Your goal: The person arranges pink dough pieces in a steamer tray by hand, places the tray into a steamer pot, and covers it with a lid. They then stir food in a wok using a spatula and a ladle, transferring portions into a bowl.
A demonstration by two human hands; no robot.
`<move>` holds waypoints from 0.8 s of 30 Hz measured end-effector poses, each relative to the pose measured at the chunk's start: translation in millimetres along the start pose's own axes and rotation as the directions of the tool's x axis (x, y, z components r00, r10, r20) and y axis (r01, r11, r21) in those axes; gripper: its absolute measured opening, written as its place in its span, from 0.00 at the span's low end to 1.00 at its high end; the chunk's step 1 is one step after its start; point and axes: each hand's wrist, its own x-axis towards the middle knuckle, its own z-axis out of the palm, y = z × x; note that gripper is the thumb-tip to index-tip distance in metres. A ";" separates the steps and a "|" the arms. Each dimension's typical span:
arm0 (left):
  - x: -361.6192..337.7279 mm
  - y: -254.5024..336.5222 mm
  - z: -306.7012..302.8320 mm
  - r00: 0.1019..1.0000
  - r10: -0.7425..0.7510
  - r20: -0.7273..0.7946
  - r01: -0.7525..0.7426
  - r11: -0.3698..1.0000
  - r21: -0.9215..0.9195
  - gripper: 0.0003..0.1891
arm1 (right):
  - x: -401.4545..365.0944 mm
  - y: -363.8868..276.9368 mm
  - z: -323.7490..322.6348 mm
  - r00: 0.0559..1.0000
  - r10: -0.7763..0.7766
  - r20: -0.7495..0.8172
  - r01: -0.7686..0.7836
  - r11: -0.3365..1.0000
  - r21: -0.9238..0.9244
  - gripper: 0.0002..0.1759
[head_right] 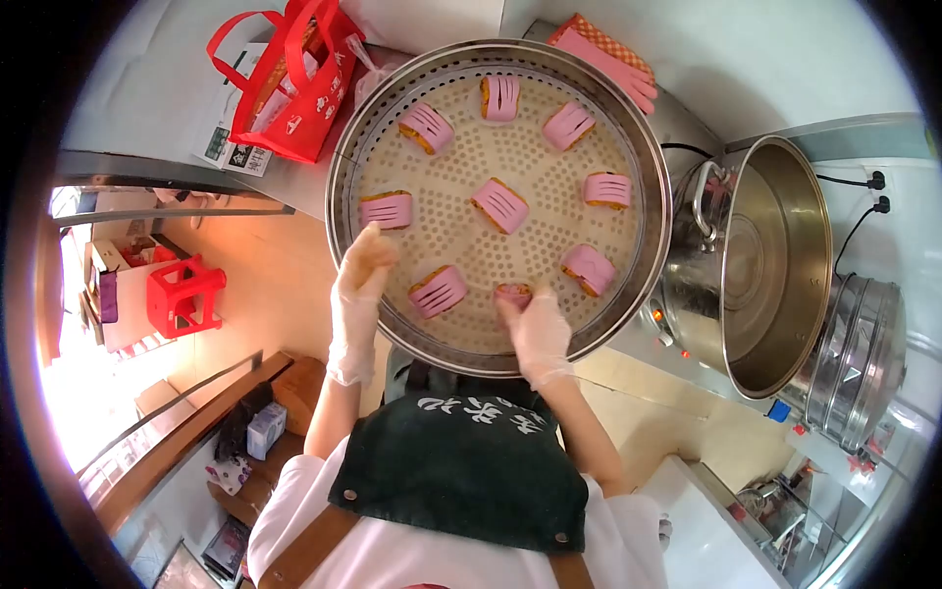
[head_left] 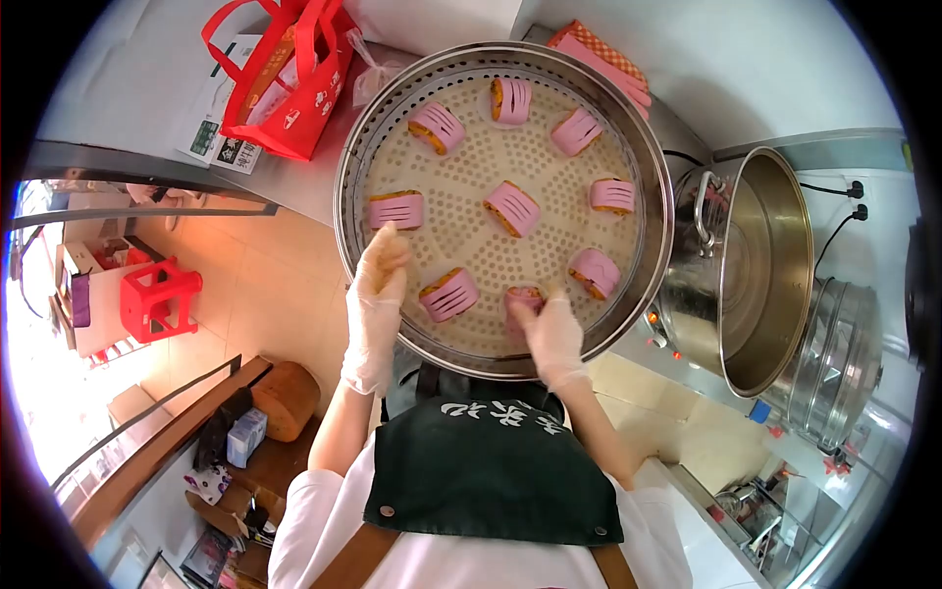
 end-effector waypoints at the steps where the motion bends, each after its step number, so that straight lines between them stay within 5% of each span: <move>1: -0.1 -4.4 -2.1 1.000 -0.006 -0.015 0.006 1.000 -0.022 0.29 | 7.0 11.1 -2.6 0.998 -0.010 -0.063 0.017 0.992 0.124 0.27; 3: -2.8 -8.7 -6.6 1.000 -0.006 0.002 0.006 1.000 -0.027 0.30 | 12.6 30.4 -5.3 0.889 -0.182 -0.420 0.260 0.956 0.137 0.25; 4: -4.9 -10.0 -7.9 1.000 -0.006 0.014 0.007 1.000 -0.029 0.31 | 8.7 31.0 -12.8 0.950 -0.016 -0.311 0.110 0.951 0.287 0.23; 8: -26.0 -1.1 16.6 0.952 -0.080 0.297 0.127 0.982 -0.143 0.31 | -0.2 18.2 -5.3 0.990 -0.042 -0.132 0.052 0.996 0.071 0.25; 9: -25.1 -23.6 17.3 0.863 -0.029 0.504 0.093 0.990 -0.102 0.33 | 0.6 23.1 7.2 0.981 -0.093 -0.170 0.117 0.984 0.138 0.24; 11: -34.4 -31.1 40.2 0.696 -0.193 0.692 0.277 0.961 -0.010 0.38 | -0.2 22.6 18.8 0.974 -0.081 -0.211 0.129 0.967 0.221 0.24; 17: -19.6 -83.7 86.8 0.652 -0.361 0.666 0.181 0.928 0.326 0.40 | -6.9 24.0 22.0 0.995 -0.067 -0.077 0.082 0.971 0.225 0.21; 20: -19.4 -80.8 84.6 0.680 -0.319 0.660 0.173 0.945 0.279 0.39 | -4.2 36.0 24.5 0.982 -0.117 -0.148 0.164 0.917 0.365 0.19; 22: -23.3 -61.6 71.8 0.716 -0.286 0.637 0.169 0.956 0.239 0.38 | -5.3 38.7 19.1 0.995 -0.089 -0.033 0.095 0.916 0.389 0.21; 24: -20.1 -43.0 47.2 0.770 -0.160 0.617 0.193 0.981 0.013 0.37 | -17.7 17.8 1.0 0.998 -0.054 0.020 0.044 0.938 0.343 0.23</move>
